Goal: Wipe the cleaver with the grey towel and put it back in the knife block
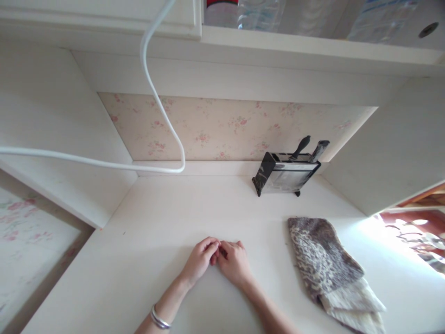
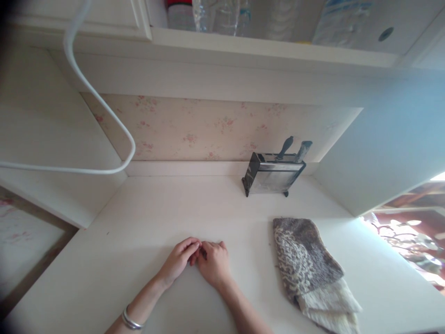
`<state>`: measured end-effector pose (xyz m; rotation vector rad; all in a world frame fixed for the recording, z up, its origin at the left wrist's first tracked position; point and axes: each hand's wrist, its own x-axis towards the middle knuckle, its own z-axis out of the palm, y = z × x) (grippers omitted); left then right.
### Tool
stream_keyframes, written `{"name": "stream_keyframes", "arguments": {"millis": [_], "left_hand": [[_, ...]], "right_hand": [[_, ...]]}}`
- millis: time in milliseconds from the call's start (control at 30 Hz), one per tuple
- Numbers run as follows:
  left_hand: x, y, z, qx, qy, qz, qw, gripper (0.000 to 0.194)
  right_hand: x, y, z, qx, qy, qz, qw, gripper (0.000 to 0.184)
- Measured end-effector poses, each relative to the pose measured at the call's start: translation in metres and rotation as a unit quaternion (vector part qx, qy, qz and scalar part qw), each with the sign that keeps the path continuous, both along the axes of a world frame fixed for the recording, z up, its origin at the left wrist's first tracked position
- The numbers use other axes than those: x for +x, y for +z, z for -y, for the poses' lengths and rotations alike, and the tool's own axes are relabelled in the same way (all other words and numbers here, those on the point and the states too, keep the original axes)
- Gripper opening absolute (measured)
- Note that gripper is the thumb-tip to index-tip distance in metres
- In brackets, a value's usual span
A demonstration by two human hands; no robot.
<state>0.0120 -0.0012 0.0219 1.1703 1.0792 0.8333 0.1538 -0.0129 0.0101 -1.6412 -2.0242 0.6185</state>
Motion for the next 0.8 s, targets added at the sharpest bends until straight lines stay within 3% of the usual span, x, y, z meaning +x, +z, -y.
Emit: {"name": "stream_keyframes", "arguments": {"millis": [800], "left_hand": [[0.0002, 0.0018, -0.0017, -0.001, -0.002, 0.001, 1.000, 0.029]], "right_hand": [[0.0003, -0.0018, -0.0002, -0.001, 0.003, 0.015, 1.000, 0.016]]}}
